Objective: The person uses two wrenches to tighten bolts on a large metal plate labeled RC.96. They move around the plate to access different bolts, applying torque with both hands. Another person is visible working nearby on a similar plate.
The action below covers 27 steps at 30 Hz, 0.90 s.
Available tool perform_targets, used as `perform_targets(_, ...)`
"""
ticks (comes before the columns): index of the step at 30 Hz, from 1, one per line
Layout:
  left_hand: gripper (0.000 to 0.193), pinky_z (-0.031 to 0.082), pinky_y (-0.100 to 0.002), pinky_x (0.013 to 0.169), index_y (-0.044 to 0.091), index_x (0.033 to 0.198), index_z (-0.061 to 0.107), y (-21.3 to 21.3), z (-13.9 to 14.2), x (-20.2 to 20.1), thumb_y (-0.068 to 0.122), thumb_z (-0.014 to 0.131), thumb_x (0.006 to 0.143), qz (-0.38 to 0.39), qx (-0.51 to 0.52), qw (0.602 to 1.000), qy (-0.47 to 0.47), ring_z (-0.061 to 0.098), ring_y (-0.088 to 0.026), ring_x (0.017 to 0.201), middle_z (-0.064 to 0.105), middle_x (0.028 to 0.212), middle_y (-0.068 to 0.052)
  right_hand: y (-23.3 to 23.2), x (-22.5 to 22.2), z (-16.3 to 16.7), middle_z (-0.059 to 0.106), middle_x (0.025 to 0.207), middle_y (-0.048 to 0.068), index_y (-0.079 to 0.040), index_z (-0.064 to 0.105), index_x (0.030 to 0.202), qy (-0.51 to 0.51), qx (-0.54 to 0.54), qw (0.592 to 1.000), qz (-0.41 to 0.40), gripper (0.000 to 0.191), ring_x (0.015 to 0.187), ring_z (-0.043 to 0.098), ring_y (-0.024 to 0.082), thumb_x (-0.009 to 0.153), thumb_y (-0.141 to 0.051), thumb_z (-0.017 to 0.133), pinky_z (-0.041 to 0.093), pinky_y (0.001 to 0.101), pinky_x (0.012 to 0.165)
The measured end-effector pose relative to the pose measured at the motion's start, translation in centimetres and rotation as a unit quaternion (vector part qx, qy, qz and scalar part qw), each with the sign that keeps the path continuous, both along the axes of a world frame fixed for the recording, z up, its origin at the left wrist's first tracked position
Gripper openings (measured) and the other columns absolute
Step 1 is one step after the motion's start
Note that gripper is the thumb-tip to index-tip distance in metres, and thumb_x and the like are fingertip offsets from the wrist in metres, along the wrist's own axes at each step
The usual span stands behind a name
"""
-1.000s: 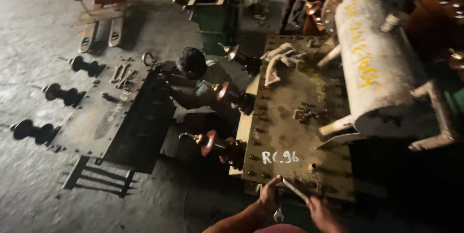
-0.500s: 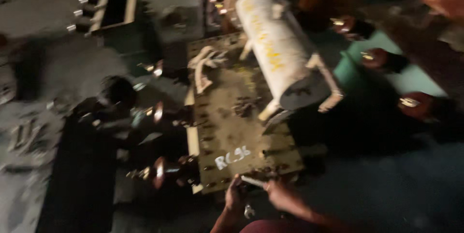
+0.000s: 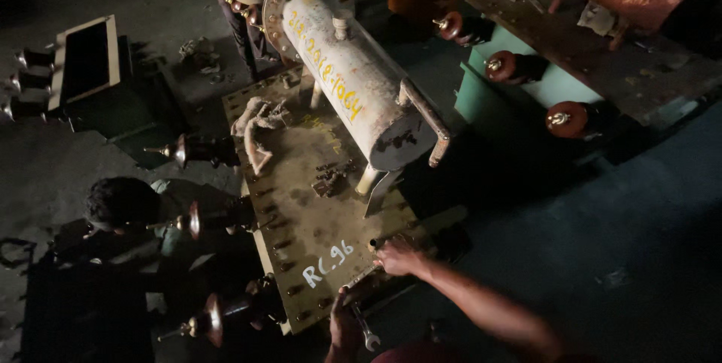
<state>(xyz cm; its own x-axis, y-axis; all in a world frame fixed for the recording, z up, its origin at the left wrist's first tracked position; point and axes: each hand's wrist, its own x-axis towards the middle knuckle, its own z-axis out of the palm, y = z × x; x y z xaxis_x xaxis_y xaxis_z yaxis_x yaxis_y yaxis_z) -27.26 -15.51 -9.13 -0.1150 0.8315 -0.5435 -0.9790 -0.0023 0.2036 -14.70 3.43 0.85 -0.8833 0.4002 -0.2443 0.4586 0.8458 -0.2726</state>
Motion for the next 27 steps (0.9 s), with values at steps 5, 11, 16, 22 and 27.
perform_targets(5,0.049,0.051,-0.045,0.096,0.003,0.129,0.062,-0.2,0.0,0.2,0.039,0.046,0.1,0.014,0.03,0.997,0.063,0.066,-0.033,0.108,0.072,0.118,-0.018,-6.6,1.7,-4.9,0.058,0.079,0.006,-0.009,0.065,0.092,0.135,-0.152,0.959,-0.198,0.033,0.069,0.052,0.024,0.107,-0.035,0.051,0.045,0.0389,0.066)
perform_targets(11,0.052,0.048,-0.045,0.1,0.0,0.131,0.06,0.1,0.0,0.3,0.04,0.045,0.102,0.01,0.023,0.998,0.056,0.064,-0.034,0.111,0.069,0.122,-0.02,-11.4,3.6,-7.0,0.051,0.073,0.004,-0.011,0.062,0.092,0.138,-0.229,0.929,-0.257,0.033,0.062,0.047,0.019,0.11,-0.033,0.045,0.041,0.0339,0.06)
perform_targets(16,0.054,0.046,-0.046,0.103,-0.002,0.133,0.059,0.1,-0.2,0.7,0.041,0.045,0.104,0.008,0.035,0.996,0.084,0.063,-0.035,0.114,0.067,0.126,-0.022,-6.5,4.6,-3.0,0.061,0.097,0.016,-0.009,0.069,0.101,0.065,-0.062,0.991,-0.101,0.035,0.076,0.062,0.032,0.107,-0.04,0.052,0.047,0.0469,0.066)
perform_targets(22,0.06,0.043,-0.048,0.106,-0.004,0.134,0.058,0.1,-0.5,0.7,0.045,0.039,0.105,-0.032,0.017,0.999,0.04,0.062,-0.037,0.116,0.065,0.129,-0.024,-0.7,0.8,-2.8,0.07,0.086,0.014,-0.011,0.071,0.089,0.108,0.095,0.986,0.083,0.037,0.079,0.067,0.036,0.1,-0.044,0.06,0.051,0.0533,0.071)
perform_targets(27,0.056,0.044,-0.047,0.105,-0.002,0.133,0.06,0.4,-1.0,1.1,0.043,0.041,0.106,-0.023,0.002,0.998,0.061,0.062,-0.036,0.114,0.066,0.126,-0.022,-9.1,4.7,-7.6,0.054,0.074,0.012,-0.004,0.059,0.096,0.106,-0.103,0.978,-0.147,0.036,0.057,0.047,0.024,0.115,-0.03,0.044,0.045,0.0473,0.057)
